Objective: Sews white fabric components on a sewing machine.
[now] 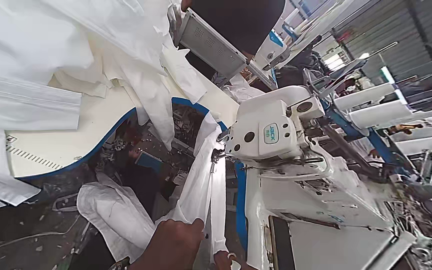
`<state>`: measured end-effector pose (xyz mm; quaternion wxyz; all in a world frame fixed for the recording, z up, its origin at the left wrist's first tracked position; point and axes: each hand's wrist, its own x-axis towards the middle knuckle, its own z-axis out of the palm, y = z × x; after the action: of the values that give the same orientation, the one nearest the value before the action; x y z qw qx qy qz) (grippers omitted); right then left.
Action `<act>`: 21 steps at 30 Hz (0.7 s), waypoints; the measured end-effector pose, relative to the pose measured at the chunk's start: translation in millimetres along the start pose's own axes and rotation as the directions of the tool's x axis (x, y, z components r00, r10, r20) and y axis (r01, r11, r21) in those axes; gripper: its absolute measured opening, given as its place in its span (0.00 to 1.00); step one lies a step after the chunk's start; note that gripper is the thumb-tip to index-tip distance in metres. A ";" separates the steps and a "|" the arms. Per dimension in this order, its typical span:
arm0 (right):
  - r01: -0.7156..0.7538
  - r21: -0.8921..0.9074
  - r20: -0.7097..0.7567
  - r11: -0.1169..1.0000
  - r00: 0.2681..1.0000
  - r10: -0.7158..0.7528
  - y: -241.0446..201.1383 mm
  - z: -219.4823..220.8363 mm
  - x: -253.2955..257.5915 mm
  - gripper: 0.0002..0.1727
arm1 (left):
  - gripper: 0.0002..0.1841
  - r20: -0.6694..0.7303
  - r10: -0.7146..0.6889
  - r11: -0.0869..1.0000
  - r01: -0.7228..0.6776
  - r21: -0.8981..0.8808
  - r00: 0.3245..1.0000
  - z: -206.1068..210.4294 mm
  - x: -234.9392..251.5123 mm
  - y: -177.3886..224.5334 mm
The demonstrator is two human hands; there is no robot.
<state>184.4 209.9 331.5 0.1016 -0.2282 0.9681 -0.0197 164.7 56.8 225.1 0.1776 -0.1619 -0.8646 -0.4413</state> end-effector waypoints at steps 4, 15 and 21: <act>-0.023 -0.157 -0.121 0.987 0.993 0.004 -13.9 -3.5 7.3 0.08 | 0.12 -0.023 0.006 1.000 -0.005 0.031 1.000 9.9 2.7 -2.8; -0.208 -0.233 -0.337 0.950 0.934 0.122 -27.7 17.5 50.3 0.13 | 0.13 -0.215 -0.040 0.999 0.036 -0.025 0.976 30.0 18.9 -10.9; -0.230 0.052 0.160 0.972 0.962 0.220 8.1 -4.1 33.1 0.13 | 0.14 0.026 -0.166 0.968 0.168 -0.186 0.986 15.0 34.5 -14.5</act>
<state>151.1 202.4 328.6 0.1852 -0.1138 0.9758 -0.0246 125.4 65.2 222.2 0.1191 -0.1067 -0.8307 -0.5332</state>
